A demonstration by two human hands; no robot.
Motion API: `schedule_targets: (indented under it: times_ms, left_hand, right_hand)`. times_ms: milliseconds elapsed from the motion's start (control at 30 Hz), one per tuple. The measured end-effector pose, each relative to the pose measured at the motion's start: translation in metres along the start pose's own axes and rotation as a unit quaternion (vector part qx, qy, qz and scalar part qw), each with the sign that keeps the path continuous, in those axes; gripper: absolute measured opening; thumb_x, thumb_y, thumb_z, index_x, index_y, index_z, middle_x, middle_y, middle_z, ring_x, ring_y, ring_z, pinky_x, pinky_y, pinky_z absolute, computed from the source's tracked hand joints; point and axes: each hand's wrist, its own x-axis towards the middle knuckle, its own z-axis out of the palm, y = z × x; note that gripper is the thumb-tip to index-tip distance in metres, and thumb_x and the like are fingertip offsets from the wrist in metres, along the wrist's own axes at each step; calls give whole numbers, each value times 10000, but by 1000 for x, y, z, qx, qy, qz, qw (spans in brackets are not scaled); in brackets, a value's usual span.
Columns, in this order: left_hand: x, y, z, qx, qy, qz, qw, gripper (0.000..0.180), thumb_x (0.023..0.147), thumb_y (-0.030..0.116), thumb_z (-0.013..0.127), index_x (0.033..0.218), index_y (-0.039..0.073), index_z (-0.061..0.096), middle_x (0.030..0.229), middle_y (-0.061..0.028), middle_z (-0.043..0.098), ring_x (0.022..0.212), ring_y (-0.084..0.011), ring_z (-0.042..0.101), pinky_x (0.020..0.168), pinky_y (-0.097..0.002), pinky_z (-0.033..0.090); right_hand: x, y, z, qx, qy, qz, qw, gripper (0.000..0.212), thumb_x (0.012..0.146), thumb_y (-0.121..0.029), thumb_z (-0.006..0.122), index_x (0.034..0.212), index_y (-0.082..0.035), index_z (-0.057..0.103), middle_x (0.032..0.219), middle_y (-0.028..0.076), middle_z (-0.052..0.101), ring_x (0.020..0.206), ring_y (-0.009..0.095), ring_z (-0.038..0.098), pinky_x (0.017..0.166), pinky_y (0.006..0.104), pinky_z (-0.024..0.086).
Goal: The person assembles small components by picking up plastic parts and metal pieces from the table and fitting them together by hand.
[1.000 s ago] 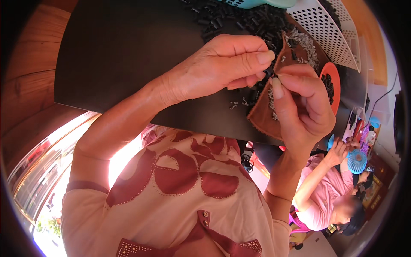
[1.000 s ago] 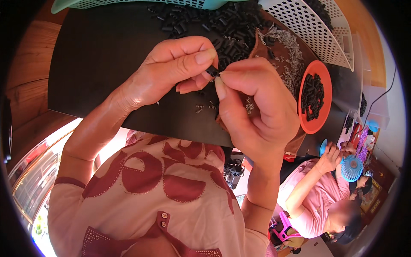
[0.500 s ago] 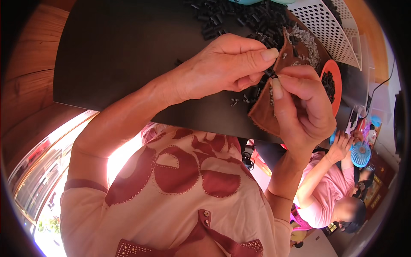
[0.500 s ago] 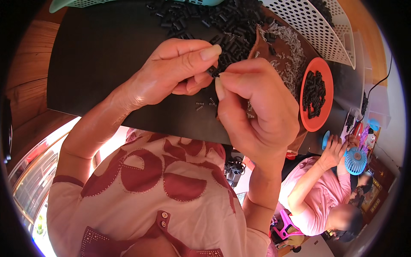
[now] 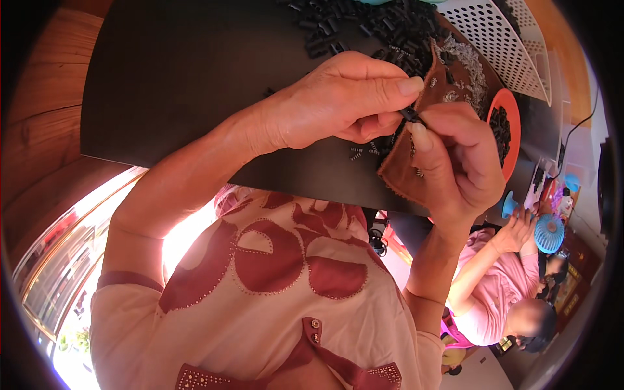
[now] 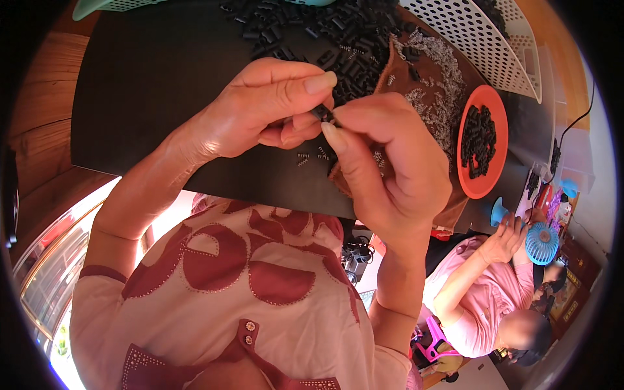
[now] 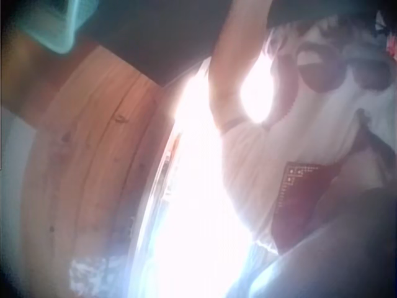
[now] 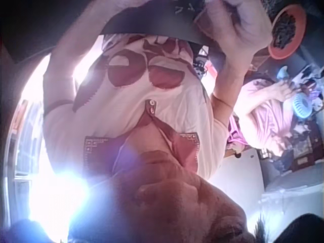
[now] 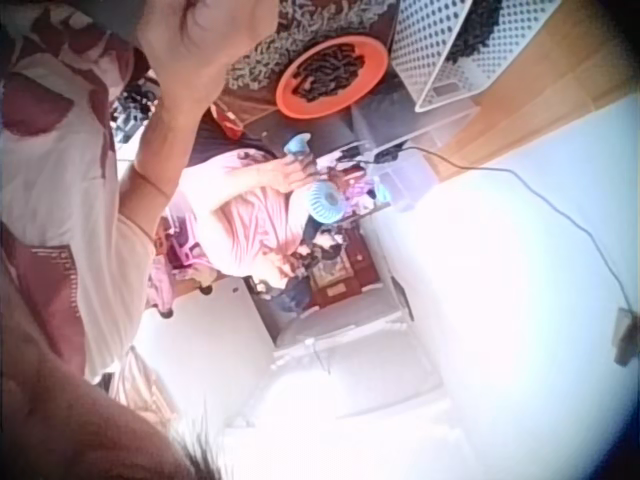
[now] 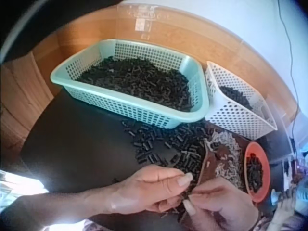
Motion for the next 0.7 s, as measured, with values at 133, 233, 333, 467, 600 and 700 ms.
schedule_targets:
  times_ms: [133,233,333,467,600,700]
  left_hand:
    - [-2,0,0,-3,-6,10,1000,339,995,319,506,902,3,589,617,-4,462,532,-68,396,421,-214,247]
    - [-5,5,1,-2,-2,10,1000,343,993,322,512,905,1,592,635,-6,487,534,-59,398,422,-210,254]
    - [-6,5,1,3,0,11,1000,347,989,330,521,908,2,596,650,-4,508,541,-45,400,430,-200,269]
    - [-8,4,3,56,17,32,998,350,988,344,526,913,9,594,663,4,516,564,-33,414,451,-183,296]
    - [-8,0,4,66,25,41,997,352,991,349,518,918,12,588,675,4,518,581,-33,428,464,-178,308]
    - [-9,1,3,50,1,29,998,346,989,347,523,923,14,585,684,5,517,590,-36,440,472,-178,320]
  right_hand:
    - [-5,0,0,-12,-6,-9,1000,164,804,75,684,936,30,598,823,120,625,563,83,509,473,188,377]
    - [-12,0,9,-22,38,-21,999,158,801,70,691,916,22,593,828,124,639,554,77,495,467,187,372]
    - [-16,-2,14,-27,65,-24,997,171,797,70,696,916,9,589,829,130,647,550,66,481,463,185,365]
    - [-18,-3,18,-40,69,-32,996,178,793,81,692,914,11,583,822,139,646,541,63,474,461,186,363]
    - [-17,-2,18,-48,68,-28,996,182,790,84,692,913,14,578,819,145,644,542,78,479,464,188,366]
    - [-19,2,19,-32,71,-35,996,190,786,86,693,917,15,575,824,152,643,554,89,486,467,194,371]
